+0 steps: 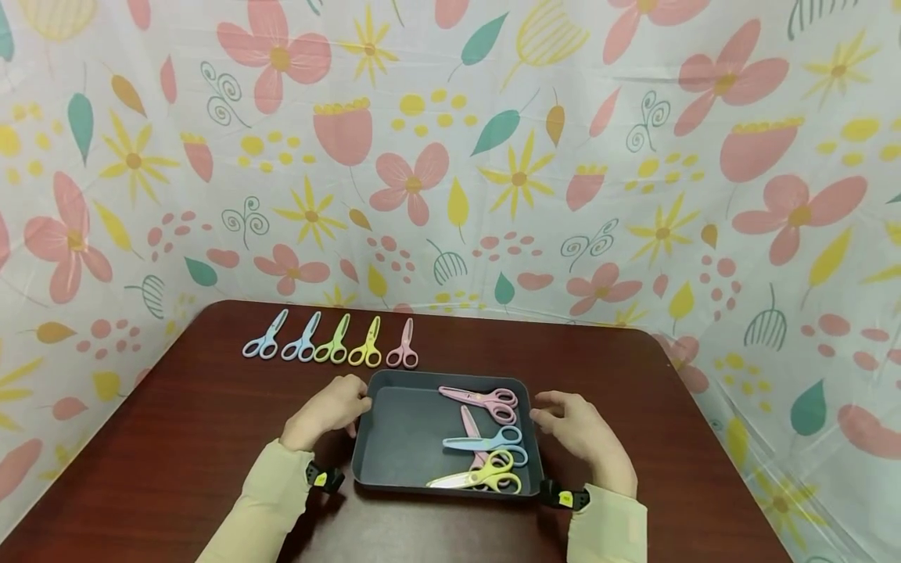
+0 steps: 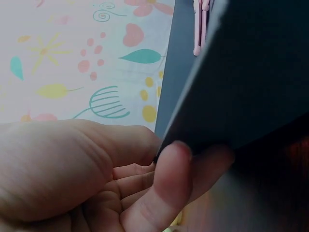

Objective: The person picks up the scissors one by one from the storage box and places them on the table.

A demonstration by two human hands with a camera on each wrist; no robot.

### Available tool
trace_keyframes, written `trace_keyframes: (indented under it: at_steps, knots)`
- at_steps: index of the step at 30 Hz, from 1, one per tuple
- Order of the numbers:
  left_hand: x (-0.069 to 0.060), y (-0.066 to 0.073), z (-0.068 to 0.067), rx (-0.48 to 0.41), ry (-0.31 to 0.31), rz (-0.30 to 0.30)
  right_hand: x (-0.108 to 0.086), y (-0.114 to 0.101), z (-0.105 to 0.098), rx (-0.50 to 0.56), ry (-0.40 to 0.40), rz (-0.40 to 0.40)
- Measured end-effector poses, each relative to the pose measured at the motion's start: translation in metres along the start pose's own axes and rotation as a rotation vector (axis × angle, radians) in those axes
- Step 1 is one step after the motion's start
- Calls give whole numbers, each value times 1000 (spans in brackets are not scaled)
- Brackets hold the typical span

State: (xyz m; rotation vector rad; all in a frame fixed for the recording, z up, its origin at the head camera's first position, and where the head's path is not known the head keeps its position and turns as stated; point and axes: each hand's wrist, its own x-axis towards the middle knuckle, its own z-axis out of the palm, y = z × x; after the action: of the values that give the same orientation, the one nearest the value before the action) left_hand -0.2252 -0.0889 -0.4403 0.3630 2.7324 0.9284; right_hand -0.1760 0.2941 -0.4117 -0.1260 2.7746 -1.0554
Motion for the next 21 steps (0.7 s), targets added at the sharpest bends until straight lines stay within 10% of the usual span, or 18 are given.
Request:
trace_keyframes:
  at_steps: [21]
  knots:
    - [-1, -3, 0, -35, -17, 4, 26, -45, 11, -452, 54, -324]
